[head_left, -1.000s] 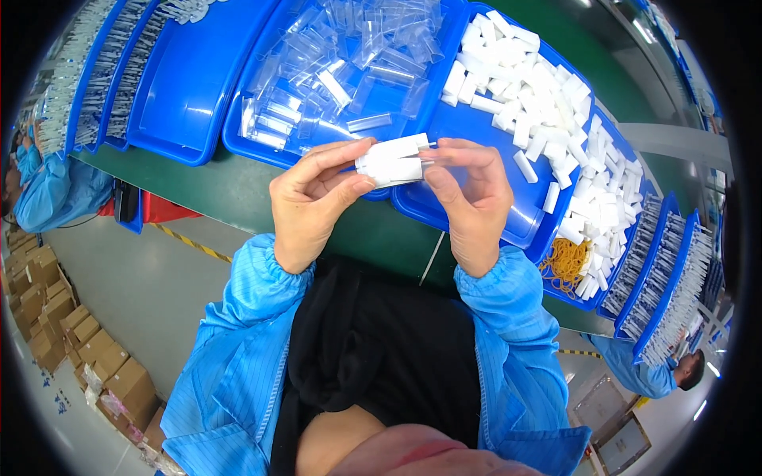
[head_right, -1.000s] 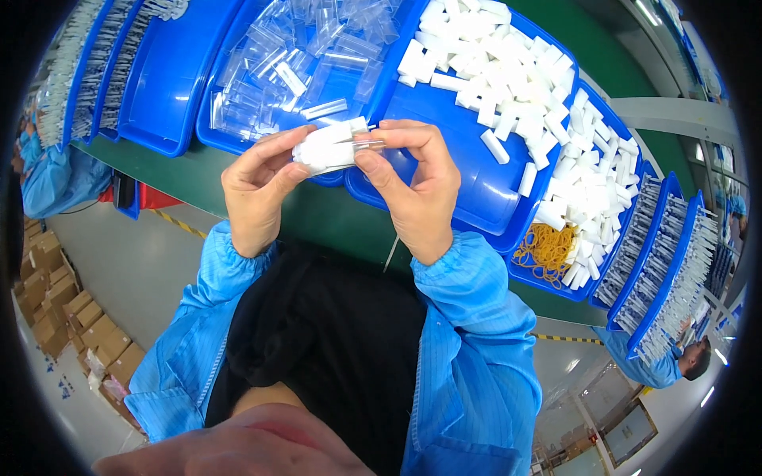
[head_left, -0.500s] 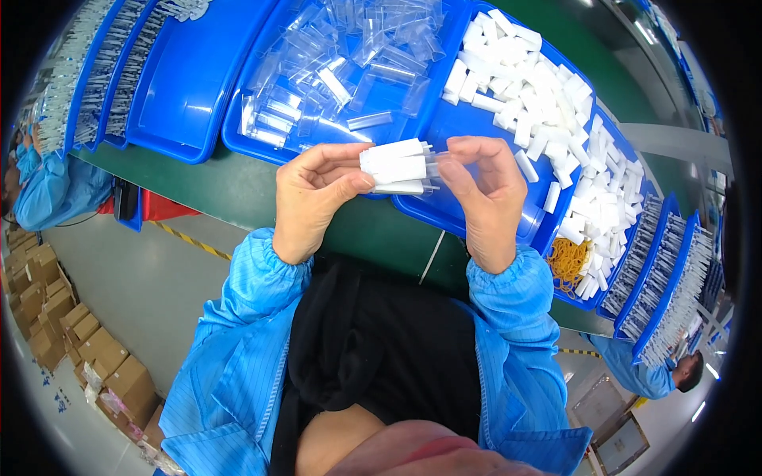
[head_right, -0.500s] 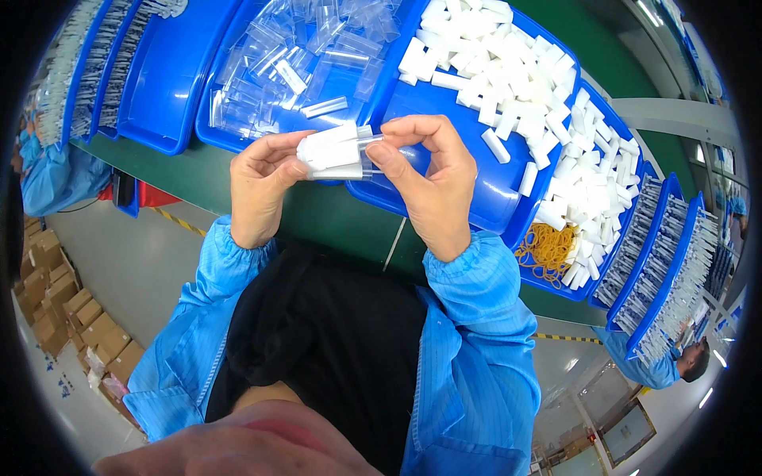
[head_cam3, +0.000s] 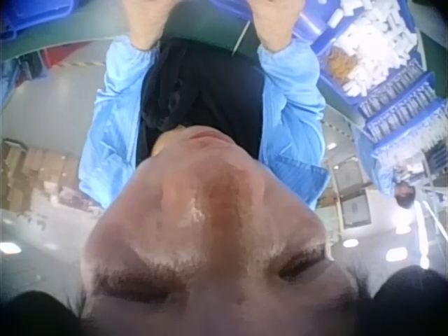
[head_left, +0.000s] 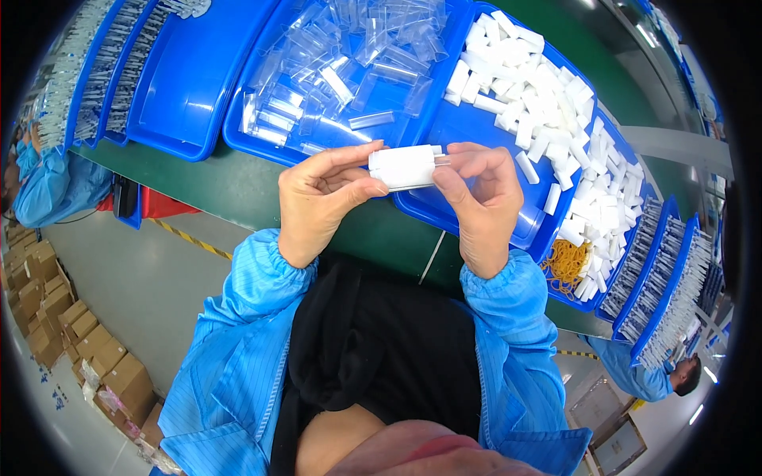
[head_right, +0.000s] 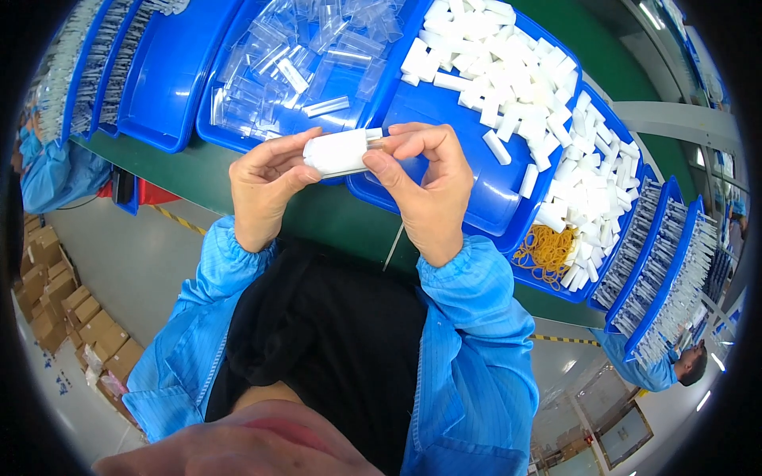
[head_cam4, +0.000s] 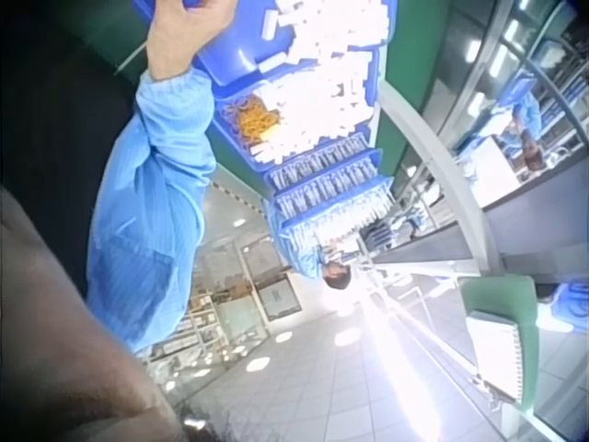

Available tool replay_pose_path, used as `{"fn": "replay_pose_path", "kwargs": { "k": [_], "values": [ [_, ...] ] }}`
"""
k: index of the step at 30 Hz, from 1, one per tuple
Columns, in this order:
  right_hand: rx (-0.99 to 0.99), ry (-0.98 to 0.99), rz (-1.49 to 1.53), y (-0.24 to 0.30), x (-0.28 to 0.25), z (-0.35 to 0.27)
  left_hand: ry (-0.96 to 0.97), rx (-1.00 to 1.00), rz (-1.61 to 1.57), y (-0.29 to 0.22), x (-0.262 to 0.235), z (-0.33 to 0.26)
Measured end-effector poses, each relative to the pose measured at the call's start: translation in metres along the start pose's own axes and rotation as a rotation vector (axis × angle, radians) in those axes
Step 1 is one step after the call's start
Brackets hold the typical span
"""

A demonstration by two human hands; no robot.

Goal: The person assembles components by mounting white blocks and transparent sleeves onto a pinned base by hand, binding the bundled parts with a rubber band, and working on the assembly with a hand tool.

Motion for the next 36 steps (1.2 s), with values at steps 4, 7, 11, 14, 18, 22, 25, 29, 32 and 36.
{"fn": "replay_pose_path", "kwargs": {
  "k": [4, 7, 11, 14, 18, 22, 25, 29, 32, 36],
  "values": [
    [-0.029, 0.029, 0.016, -0.001, 0.003, -0.001, -0.003, -0.001, 0.002, -0.001, 0.001, -0.001],
    [-0.054, 0.056, -0.005, -0.005, 0.002, -0.002, 0.006, -0.008, 0.029, 0.0, 0.0, 0.0],
    [-0.089, 0.125, -0.122, 0.005, -0.001, 0.0, 0.046, 0.115, 0.051, -0.006, -0.004, 0.003],
    [-0.056, 0.144, -0.153, 0.014, 0.0, -0.001, 0.074, 0.223, 0.138, -0.007, -0.006, 0.004],
    [-0.051, 0.182, -0.194, 0.017, -0.001, 0.0, 0.114, 0.386, 0.352, -0.011, -0.005, 0.003],
    [-0.113, 0.258, -0.34, 0.021, -0.002, 0.004, 0.124, 0.452, 0.471, -0.011, -0.006, 0.004],
    [-0.235, 0.29, -0.419, 0.021, 0.0, 0.005, 0.148, 0.457, 0.467, -0.011, -0.006, 0.004],
    [-0.187, 0.347, -0.28, 0.021, 0.005, 0.009, 0.199, 0.17, 0.045, -0.003, -0.008, 0.007],
    [-0.053, 0.359, -0.075, 0.031, 0.011, 0.011, 0.269, 0.032, -0.239, 0.007, -0.011, 0.008],
    [-0.071, 0.37, -0.075, 0.032, 0.013, 0.012, 0.309, -0.276, -0.464, 0.015, -0.009, 0.003]
  ]
}}
Point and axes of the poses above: each hand's wrist, its own z-axis towards the middle knuckle, its own x-axis out of the palm, y = z × x, the point moved 2 cm from there along z, towards the middle knuckle, and after that the axes turned 10 degrees about z, right-handed, at the moved point
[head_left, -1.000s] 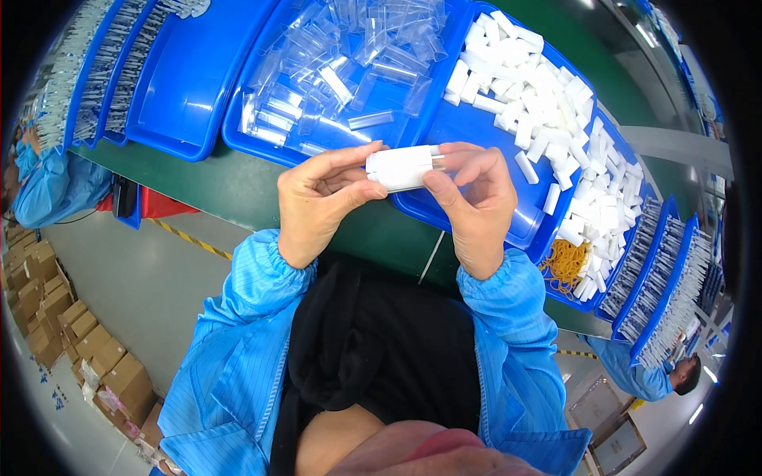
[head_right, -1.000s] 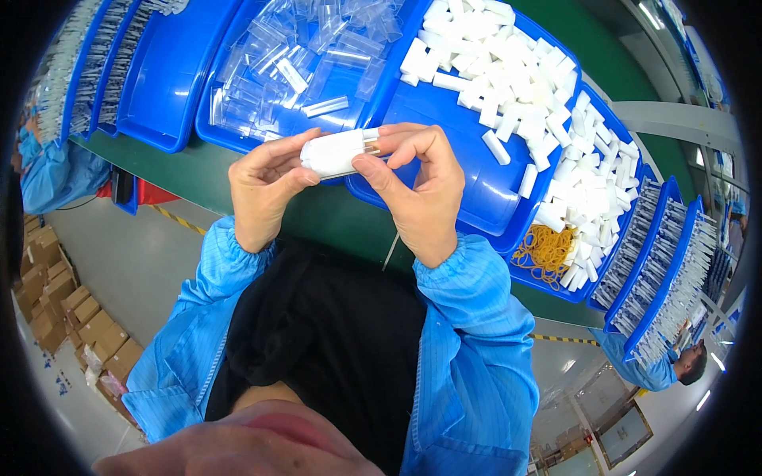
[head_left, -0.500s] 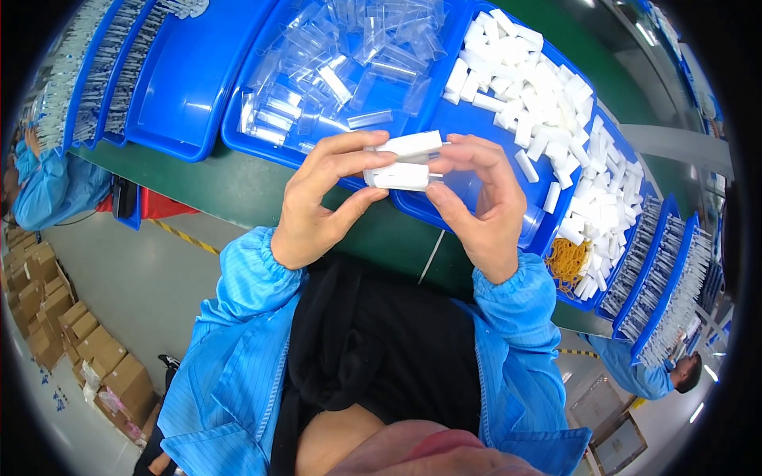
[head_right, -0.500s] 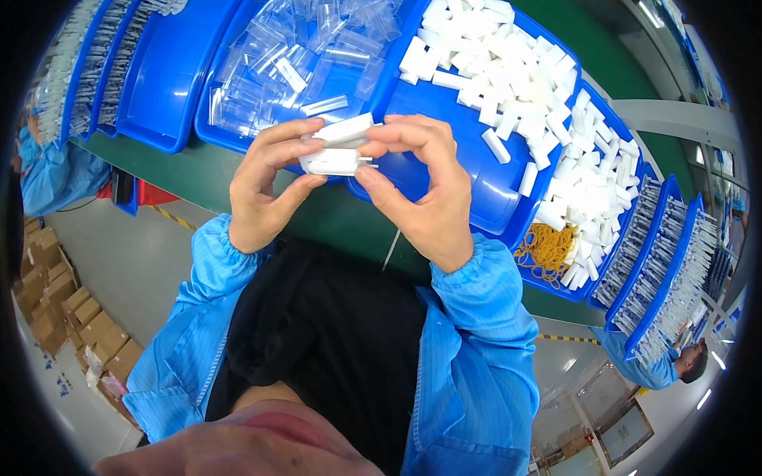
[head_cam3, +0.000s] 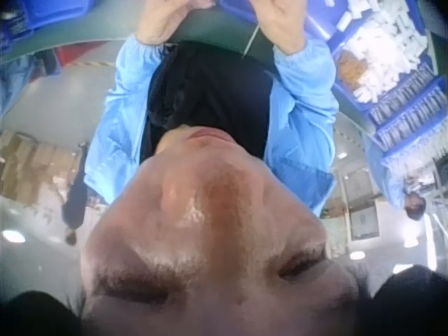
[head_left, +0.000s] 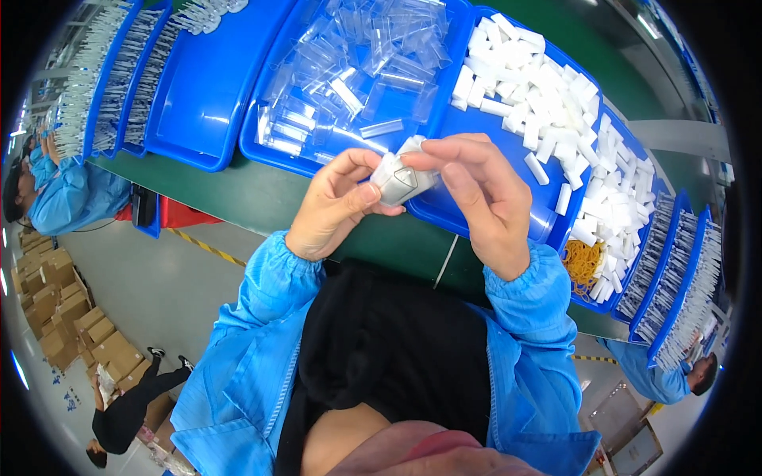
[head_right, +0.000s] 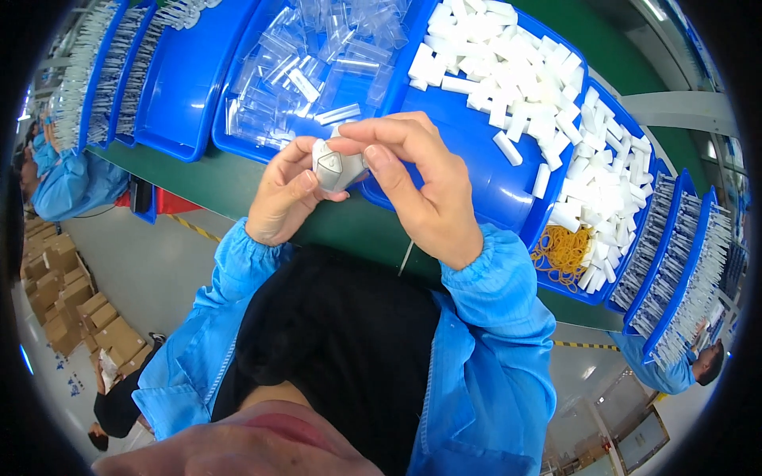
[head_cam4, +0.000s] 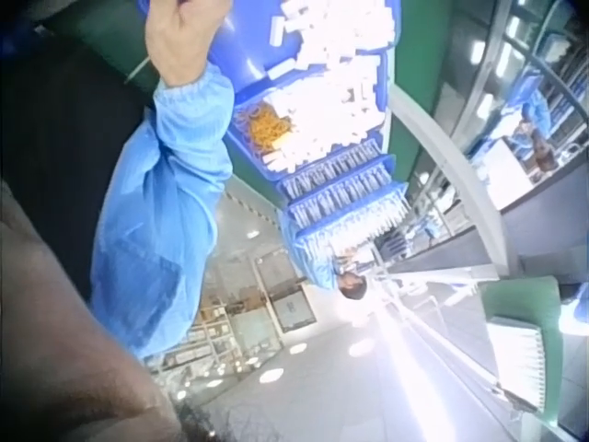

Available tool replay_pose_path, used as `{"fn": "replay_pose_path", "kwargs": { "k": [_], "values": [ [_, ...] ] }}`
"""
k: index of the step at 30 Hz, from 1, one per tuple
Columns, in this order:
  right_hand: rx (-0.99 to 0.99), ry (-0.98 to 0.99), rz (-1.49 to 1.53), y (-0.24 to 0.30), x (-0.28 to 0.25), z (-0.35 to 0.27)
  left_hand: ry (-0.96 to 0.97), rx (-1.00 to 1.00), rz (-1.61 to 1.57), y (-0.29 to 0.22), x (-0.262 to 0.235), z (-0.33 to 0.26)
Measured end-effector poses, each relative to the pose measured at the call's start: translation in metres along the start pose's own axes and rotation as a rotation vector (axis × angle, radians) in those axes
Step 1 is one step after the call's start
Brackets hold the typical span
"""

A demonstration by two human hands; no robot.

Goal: The person assembles components by mounting white blocks and transparent sleeves onto a pinned base by hand, binding the bundled parts with a rubber band, and working on the assembly with a hand tool.

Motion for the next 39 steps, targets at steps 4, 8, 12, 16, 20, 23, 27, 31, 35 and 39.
{"fn": "replay_pose_path", "kwargs": {
  "k": [4, 8, 12, 16, 20, 23, 27, 31, 35, 39],
  "values": [
    [-0.058, 0.006, -0.122, 0.0, 0.0, 0.001, 0.022, -0.031, -0.033, 0.002, 0.0, 0.0],
    [-0.12, 0.023, -0.181, 0.0, 0.0, 0.0, 0.023, -0.017, -0.022, 0.0, 0.001, 0.0],
    [-0.118, 0.013, -0.192, 0.0, 0.001, -0.001, 0.032, -0.026, -0.031, 0.0, 0.0, 0.0],
    [-0.098, -0.004, -0.176, 0.0, 0.002, -0.001, 0.037, -0.027, -0.031, 0.0, 0.0, 0.001],
    [-0.118, -0.004, -0.199, 0.0, 0.001, -0.002, 0.021, 0.003, 0.003, -0.001, 0.002, 0.0],
    [-0.131, 0.004, -0.219, -0.001, -0.001, -0.002, 0.005, 0.076, 0.057, -0.004, 0.001, 0.0],
    [-0.111, -0.022, -0.277, 0.003, -0.007, -0.001, -0.084, 0.261, 0.261, -0.005, 0.01, 0.002],
    [-0.142, 0.026, -0.433, 0.002, -0.007, 0.0, -0.153, 0.448, 0.726, -0.013, 0.012, -0.003],
    [-0.142, 0.036, -0.404, -0.004, -0.004, -0.004, -0.137, 0.575, 1.014, -0.02, 0.02, -0.001],
    [-0.172, 0.056, -0.389, 0.002, 0.001, -0.003, -0.095, 0.626, 1.144, -0.018, 0.021, -0.002]
  ]
}}
Point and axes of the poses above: each hand's wrist, its own z-axis towards the middle knuckle, its own x-axis out of the palm, y = z × x, the point moved 2 cm from there along z, towards the middle knuckle, and after that the axes turned 10 degrees about z, right-handed, at the moved point
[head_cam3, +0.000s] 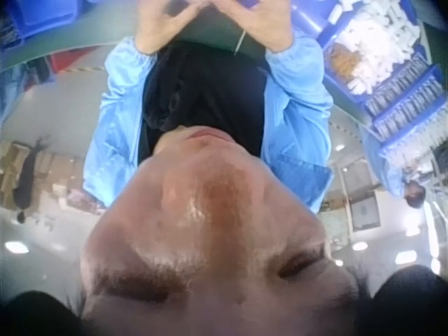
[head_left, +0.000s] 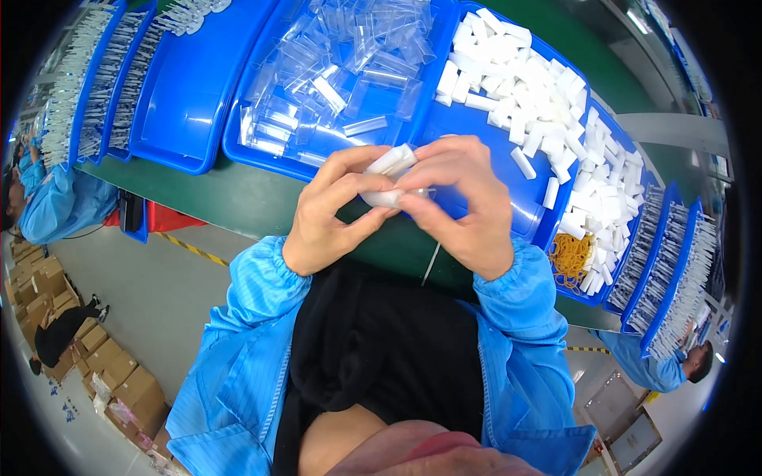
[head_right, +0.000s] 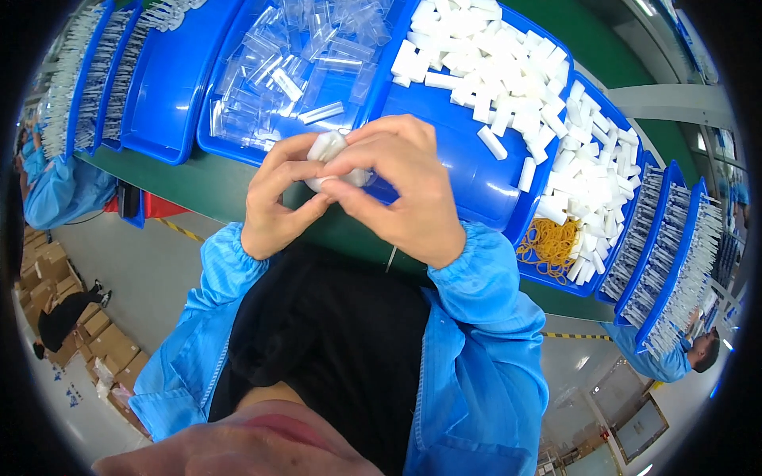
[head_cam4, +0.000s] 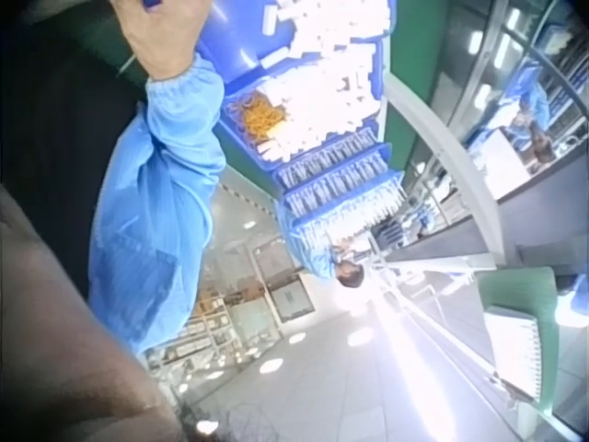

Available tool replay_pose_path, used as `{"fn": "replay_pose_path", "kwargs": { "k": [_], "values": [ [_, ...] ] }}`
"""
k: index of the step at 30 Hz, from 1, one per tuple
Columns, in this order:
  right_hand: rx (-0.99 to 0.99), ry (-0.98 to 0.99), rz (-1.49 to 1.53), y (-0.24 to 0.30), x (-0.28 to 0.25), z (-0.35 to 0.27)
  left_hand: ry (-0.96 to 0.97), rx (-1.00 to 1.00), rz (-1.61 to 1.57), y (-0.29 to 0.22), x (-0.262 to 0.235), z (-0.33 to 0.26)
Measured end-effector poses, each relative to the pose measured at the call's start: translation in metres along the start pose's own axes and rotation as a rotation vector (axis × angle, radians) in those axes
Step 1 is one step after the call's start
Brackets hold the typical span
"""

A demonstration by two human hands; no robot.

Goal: The person assembles components by mounting white blocks and transparent sleeves onto a pinned base by hand, binding the bundled parts with a rubber band, and working on the assembly with a hand tool.

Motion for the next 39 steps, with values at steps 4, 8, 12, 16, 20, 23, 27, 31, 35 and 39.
{"fn": "replay_pose_path", "kwargs": {
  "k": [4, 8, 12, 16, 20, 23, 27, 31, 35, 39],
  "values": [
    [0.077, -0.213, 0.098, -0.013, -0.017, 0.0, -0.015, -0.008, 0.049, -0.001, -0.003, 0.0],
    [0.028, 0.06, -0.048, -0.013, -0.018, 0.012, 0.096, 0.012, -0.035, 0.0, -0.001, 0.0],
    [0.144, 0.101, 0.029, -0.017, -0.021, 0.012, 0.099, 0.061, -0.023, 0.001, 0.002, -0.001],
    [0.15, 0.036, -0.031, -0.016, -0.017, 0.01, 0.104, 0.145, 0.216, -0.004, 0.005, 0.0],
    [-0.062, 0.053, -0.244, -0.005, -0.012, 0.013, 0.097, 0.158, 0.305, -0.004, 0.006, 0.001],
    [-0.122, 0.05, -0.414, 0.001, -0.009, 0.01, 0.072, 0.16, 0.363, -0.001, 0.007, 0.001],
    [0.045, -0.038, -0.282, 0.002, 0.002, 0.005, 0.037, 0.2, 0.436, -0.003, 0.009, 0.003],
    [0.287, -0.138, 0.075, -0.01, 0.007, 0.003, 0.013, 0.243, 0.526, -0.005, 0.011, 0.002],
    [0.419, -0.165, 0.254, -0.016, 0.007, 0.003, 0.033, 0.249, 0.552, -0.009, 0.009, 0.002],
    [0.309, -0.038, 0.166, -0.015, 0.007, 0.004, 0.031, 0.218, 0.574, -0.006, 0.01, 0.001]
  ]
}}
Point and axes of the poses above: each hand's wrist, its own z-axis towards the middle knuckle, its own x-axis out of the palm, y = z × x, the point moved 2 cm from there along z, towards the middle knuckle, and after that the axes turned 10 degrees about z, right-handed, at the moved point
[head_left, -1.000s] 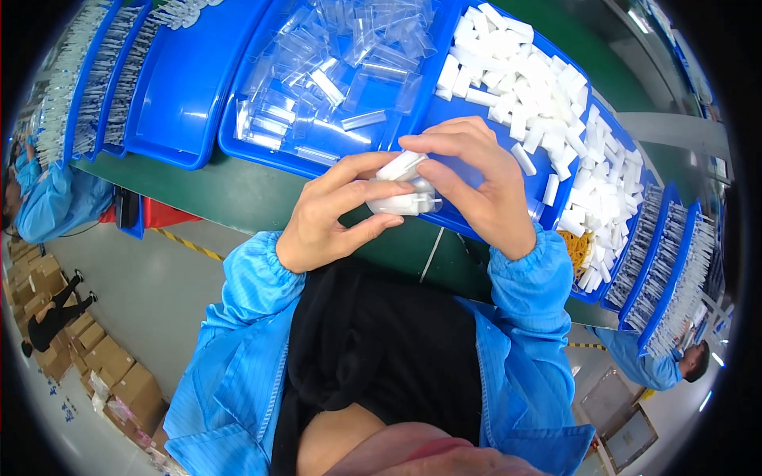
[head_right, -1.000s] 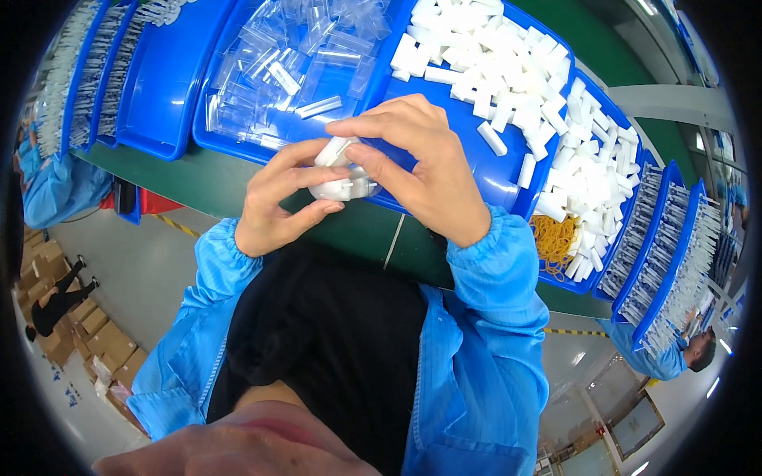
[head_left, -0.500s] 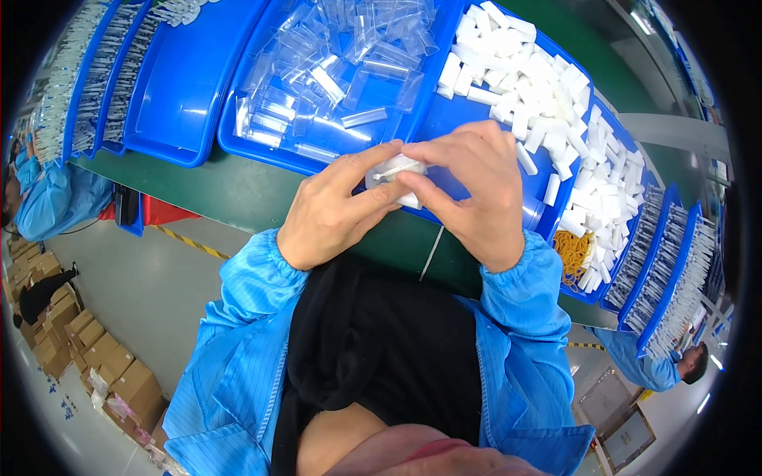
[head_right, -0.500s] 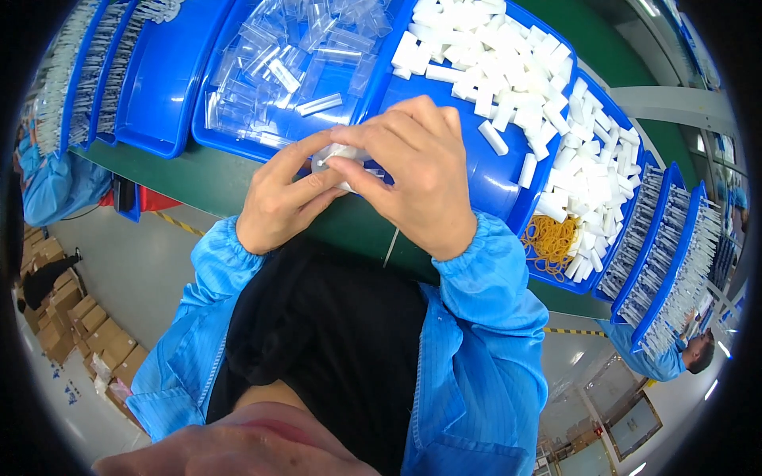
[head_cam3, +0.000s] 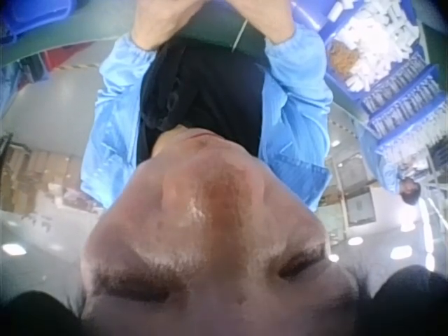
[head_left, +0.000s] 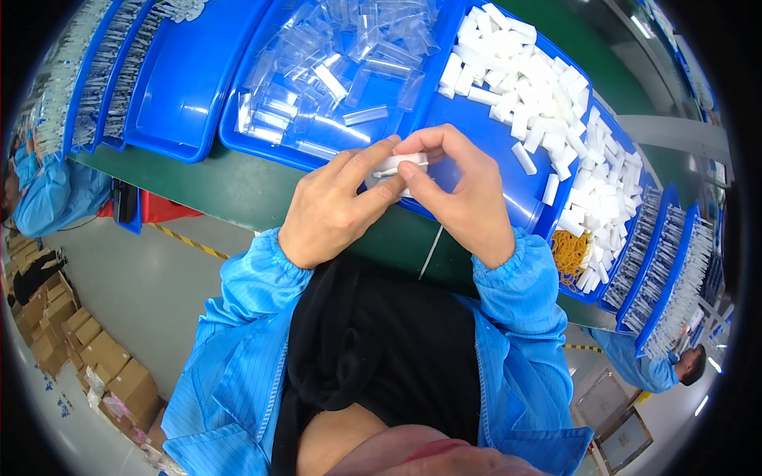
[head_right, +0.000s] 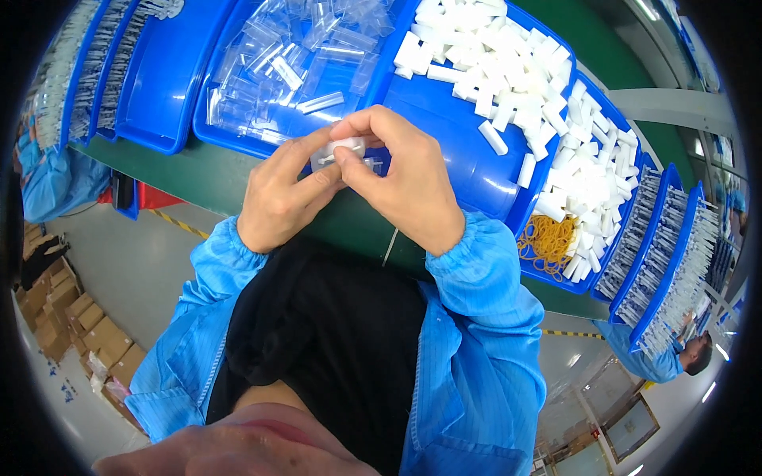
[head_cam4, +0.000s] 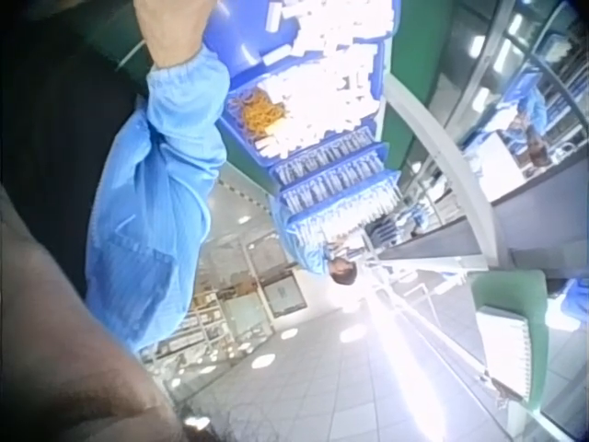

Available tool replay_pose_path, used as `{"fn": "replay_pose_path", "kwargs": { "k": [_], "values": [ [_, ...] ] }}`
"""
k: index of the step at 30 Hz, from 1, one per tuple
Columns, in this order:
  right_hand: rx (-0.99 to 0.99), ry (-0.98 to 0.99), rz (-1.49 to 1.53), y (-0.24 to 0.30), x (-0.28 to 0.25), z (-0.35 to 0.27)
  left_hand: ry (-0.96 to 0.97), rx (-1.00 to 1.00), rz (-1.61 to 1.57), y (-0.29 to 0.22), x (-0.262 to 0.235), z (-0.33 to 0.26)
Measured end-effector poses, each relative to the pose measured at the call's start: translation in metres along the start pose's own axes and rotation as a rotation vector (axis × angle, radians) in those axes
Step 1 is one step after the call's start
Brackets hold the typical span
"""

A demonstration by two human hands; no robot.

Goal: The person assembles components by mounting white blocks and transparent sleeves onto a pinned base by hand, binding the bundled parts with a rubber band, and working on the assembly with a hand tool.

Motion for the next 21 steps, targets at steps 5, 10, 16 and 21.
{"fn": "replay_pose_path", "kwargs": {
  "k": [5, 10, 16, 21],
  "values": [
    [-0.084, 0.057, -0.082, 0.006, 0.004, 0.001, -0.006, 0.004, 0.004, 0.003, -0.002, -0.001],
    [-0.122, 0.044, -0.183, 0.007, 0.005, 0.002, 0.017, -0.027, -0.022, 0.003, -0.001, -0.003],
    [-0.033, 0.059, -0.194, 0.007, 0.004, 0.009, -0.011, -0.041, -0.078, 0.004, 0.001, -0.009],
    [-0.039, 0.087, -0.23, 0.006, 0.005, 0.008, -0.032, -0.048, -0.11, 0.008, 0.003, -0.014]
  ]
}}
Point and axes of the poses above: each hand's wrist, its own z-axis towards the middle knuckle, its own x-axis out of the palm, y = z × x, the point moved 2 cm from there along z, towards the middle knuckle, and after that the axes turned 10 degrees about z, right-handed, at the moved point
